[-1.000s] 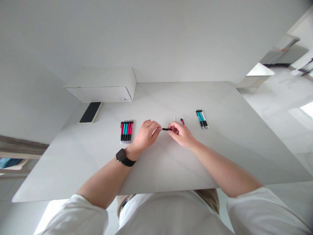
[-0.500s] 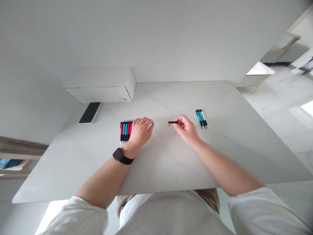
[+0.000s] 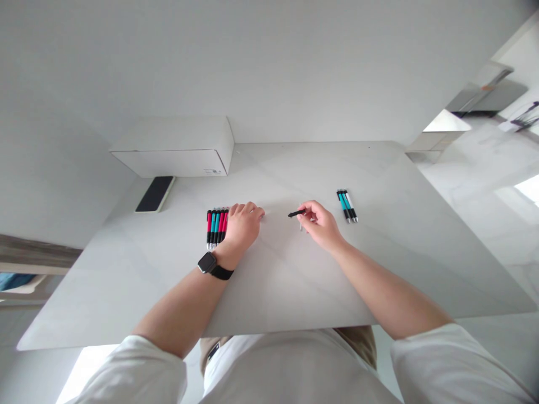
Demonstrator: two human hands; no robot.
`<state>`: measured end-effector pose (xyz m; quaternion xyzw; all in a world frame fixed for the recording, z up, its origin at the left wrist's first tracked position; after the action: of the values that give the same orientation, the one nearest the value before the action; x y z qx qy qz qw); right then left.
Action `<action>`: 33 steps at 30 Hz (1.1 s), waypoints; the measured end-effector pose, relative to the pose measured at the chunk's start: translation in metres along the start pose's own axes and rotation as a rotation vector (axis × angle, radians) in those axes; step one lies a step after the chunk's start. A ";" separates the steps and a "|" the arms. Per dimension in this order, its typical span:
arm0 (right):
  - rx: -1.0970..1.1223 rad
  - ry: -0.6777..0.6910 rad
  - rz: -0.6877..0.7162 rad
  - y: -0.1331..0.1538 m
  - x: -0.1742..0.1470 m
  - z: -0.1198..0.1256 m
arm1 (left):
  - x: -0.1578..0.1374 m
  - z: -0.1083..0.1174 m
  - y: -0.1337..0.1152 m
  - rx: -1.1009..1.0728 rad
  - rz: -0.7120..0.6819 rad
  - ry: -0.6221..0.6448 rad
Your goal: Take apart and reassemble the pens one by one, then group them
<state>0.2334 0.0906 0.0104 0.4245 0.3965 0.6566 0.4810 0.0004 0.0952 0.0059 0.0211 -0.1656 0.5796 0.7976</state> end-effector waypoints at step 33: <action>-0.799 0.460 -0.162 -0.016 0.103 -0.076 | -0.006 0.027 -0.010 -0.025 0.019 -0.091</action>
<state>0.1480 0.1854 -0.0109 0.0174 0.2408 0.7953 0.5561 0.0016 0.0798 0.0313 0.0359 -0.2092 0.5833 0.7841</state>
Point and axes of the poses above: each hand's wrist, its own x-axis towards the middle knuckle, its own z-axis out of the back of the hand, y = z × x, the point moved 8 cm from there along x, towards the middle knuckle
